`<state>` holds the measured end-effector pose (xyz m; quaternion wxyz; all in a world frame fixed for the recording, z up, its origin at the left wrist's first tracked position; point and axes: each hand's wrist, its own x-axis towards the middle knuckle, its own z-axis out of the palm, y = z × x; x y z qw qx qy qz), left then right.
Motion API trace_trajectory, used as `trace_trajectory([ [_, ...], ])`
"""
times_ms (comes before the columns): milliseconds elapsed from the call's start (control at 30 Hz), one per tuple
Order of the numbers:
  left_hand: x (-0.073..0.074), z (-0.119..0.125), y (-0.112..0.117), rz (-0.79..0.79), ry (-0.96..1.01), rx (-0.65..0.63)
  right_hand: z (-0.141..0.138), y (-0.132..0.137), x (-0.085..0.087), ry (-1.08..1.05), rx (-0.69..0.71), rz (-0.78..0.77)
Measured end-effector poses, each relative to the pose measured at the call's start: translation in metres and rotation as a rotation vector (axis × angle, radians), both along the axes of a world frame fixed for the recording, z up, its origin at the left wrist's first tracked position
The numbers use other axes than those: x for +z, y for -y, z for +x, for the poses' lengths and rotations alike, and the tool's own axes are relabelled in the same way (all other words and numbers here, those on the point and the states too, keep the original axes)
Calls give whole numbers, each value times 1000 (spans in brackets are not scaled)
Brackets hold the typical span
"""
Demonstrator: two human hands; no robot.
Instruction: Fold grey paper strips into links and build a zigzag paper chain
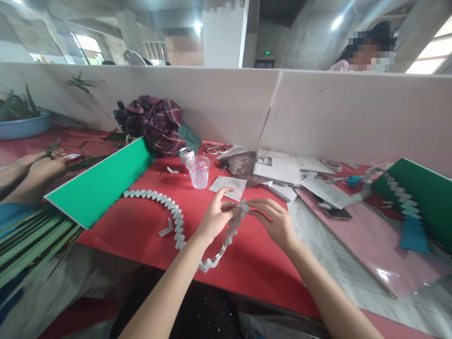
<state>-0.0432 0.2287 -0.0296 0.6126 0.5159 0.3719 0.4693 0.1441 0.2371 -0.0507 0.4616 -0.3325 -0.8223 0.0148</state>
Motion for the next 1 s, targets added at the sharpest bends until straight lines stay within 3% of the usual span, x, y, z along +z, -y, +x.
trace_trajectory([
  [367, 2, 4, 4, -22, -13, 12, 0, -1, -4, 12, -32, 43],
  [700, 1, 7, 6, 51, -12, 8, -2, 2, -6, 0, -83, 52],
  [800, 0, 7, 6, 59, -43, 21, -5, 4, -3, -51, -76, -55],
  [1000, -2, 14, 9, 199, -196, 102, -11, 3, 2, -312, 73, -485],
])
